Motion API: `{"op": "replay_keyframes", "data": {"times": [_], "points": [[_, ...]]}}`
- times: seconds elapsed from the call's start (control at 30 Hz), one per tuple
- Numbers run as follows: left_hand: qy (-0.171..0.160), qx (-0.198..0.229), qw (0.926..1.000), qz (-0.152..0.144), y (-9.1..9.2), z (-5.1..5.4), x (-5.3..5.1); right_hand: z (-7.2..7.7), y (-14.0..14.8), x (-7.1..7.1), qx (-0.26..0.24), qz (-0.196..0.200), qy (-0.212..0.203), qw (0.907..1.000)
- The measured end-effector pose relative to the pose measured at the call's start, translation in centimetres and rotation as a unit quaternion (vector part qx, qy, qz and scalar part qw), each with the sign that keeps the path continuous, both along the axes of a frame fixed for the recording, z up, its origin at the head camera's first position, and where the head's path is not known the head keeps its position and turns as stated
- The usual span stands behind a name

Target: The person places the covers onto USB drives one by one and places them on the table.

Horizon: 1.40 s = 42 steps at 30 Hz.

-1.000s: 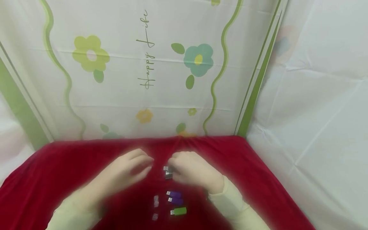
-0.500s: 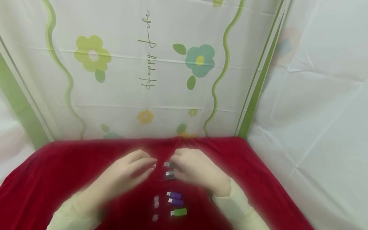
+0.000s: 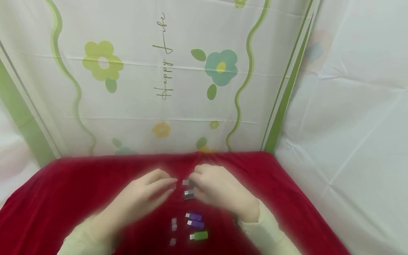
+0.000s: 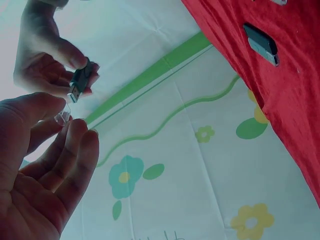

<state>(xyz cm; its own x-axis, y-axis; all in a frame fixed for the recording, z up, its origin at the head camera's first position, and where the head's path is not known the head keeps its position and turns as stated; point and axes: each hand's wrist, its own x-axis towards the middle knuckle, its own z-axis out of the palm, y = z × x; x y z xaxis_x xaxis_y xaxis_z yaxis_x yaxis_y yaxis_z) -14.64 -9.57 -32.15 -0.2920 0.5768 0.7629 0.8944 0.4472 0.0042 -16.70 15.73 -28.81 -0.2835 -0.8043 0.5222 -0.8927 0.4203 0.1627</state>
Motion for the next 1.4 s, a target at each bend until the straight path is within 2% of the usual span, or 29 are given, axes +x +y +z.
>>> {"op": "replay_keyframes", "data": {"times": [0.27,0.73,1.2,1.4], "points": [[0.006,-0.001,0.9999,0.013,0.2,-0.4,-0.1,-0.3,-0.4,0.1,0.003,0.002,0.01,0.9999],[0.005,-0.012,0.9999,0.007,0.7,-1.1,-0.2,-0.7,-0.7,0.5,0.012,0.019,0.013,0.9997],[0.01,-0.016,0.9998,0.009,0.6,-1.2,-0.2,-0.8,-1.0,0.6,0.022,0.011,0.007,0.9997],[0.013,-0.018,0.9997,0.01,0.7,-1.1,-0.2,-0.4,-1.0,0.6,0.023,0.011,0.01,0.9996]]}}
